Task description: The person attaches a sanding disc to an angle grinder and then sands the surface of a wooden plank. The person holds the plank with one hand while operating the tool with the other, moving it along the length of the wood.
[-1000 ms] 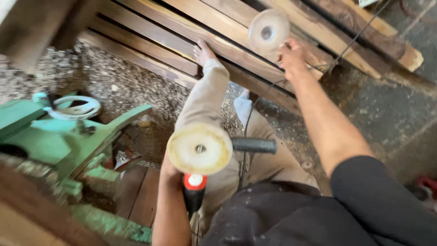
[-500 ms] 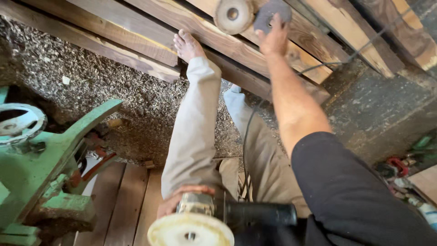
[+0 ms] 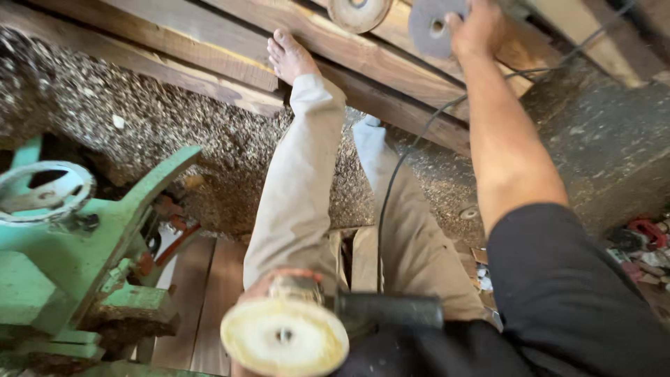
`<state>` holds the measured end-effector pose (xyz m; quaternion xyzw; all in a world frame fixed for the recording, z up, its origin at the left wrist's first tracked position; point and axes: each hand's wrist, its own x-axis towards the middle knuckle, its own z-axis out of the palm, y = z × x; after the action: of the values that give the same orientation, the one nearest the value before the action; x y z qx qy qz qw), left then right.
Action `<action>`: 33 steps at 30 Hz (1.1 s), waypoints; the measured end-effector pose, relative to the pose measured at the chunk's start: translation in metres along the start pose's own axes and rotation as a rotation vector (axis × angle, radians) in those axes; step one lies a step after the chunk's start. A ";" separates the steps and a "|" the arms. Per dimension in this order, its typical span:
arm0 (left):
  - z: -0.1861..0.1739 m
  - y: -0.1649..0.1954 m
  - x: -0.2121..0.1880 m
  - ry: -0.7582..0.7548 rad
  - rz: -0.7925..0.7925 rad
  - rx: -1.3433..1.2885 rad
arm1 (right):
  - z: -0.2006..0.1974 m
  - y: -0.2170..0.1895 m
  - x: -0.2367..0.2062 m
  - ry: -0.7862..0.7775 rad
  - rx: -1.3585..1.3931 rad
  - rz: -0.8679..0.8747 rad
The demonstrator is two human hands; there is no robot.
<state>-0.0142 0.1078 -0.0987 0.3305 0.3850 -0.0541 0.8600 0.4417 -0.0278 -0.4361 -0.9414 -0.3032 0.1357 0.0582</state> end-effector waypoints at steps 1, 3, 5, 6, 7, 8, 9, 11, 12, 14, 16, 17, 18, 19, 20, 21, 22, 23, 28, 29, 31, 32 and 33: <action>0.000 0.003 0.004 0.006 0.004 -0.005 | -0.020 -0.001 -0.009 -0.143 0.469 0.327; 0.000 0.008 0.016 0.012 0.030 -0.013 | -0.071 -0.002 -0.020 -0.245 1.137 0.868; 0.001 0.014 0.031 0.014 0.055 -0.018 | -0.128 0.000 -0.034 -0.169 1.499 1.115; 0.002 0.016 0.039 0.025 0.060 -0.042 | -0.155 0.000 -0.043 -0.130 1.666 1.140; 0.004 0.020 0.046 0.037 0.065 -0.059 | -0.180 -0.002 -0.049 -0.087 1.717 1.162; 0.007 0.023 0.053 0.049 0.077 -0.085 | -0.203 -0.002 -0.055 -0.050 1.768 1.176; 0.009 0.027 0.059 0.064 0.092 -0.117 | -0.223 -0.004 -0.061 -0.028 1.822 1.186; 0.016 0.033 0.069 0.103 0.111 -0.188 | -0.260 -0.004 -0.069 -0.063 1.951 1.053; 0.019 0.034 0.071 0.115 0.137 -0.219 | -0.275 -0.005 -0.072 -0.097 2.013 0.985; 0.024 0.031 0.071 0.112 0.189 -0.272 | -0.306 0.004 -0.080 -0.196 1.995 0.816; 0.027 0.020 0.063 0.122 0.202 -0.323 | -0.334 0.019 -0.096 -0.245 2.024 0.544; 0.028 0.013 0.056 0.134 0.182 -0.362 | -0.350 0.029 -0.109 -0.304 2.007 0.538; 0.030 0.004 0.046 0.147 0.159 -0.404 | -0.361 0.035 -0.122 -0.328 1.967 0.565; 0.031 -0.003 0.039 0.155 0.148 -0.430 | -0.375 0.041 -0.135 -0.353 1.927 0.591; 0.034 -0.009 0.033 0.161 0.135 -0.451 | -0.387 0.043 -0.144 -0.345 1.863 0.630; 0.035 -0.013 0.027 0.165 0.123 -0.461 | -0.398 0.044 -0.155 -0.324 1.795 0.669; 0.038 -0.016 0.024 0.160 0.123 -0.466 | -0.405 0.041 -0.166 -0.321 1.779 0.720; 0.041 -0.017 0.024 0.152 0.129 -0.462 | -0.411 0.038 -0.176 -0.320 1.762 0.771; 0.053 -0.007 0.045 0.041 0.329 -0.258 | -0.420 0.003 -0.192 -0.241 1.785 0.699; 0.056 -0.005 0.051 0.016 0.330 -0.297 | -0.424 -0.005 -0.189 -0.269 1.817 0.649; 0.059 0.001 0.060 -0.006 0.307 -0.324 | -0.432 -0.027 -0.187 -0.274 1.679 0.547; 0.063 0.005 0.063 -0.006 0.287 -0.310 | -0.438 -0.040 -0.184 -0.267 1.613 0.485; 0.062 0.009 0.066 -0.009 0.271 -0.293 | -0.439 -0.059 -0.182 -0.314 1.556 0.405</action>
<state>0.0741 0.0875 -0.1099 0.2506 0.3368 0.1173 0.9000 0.3947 -0.0986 0.0356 -0.6382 0.0488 0.4456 0.6260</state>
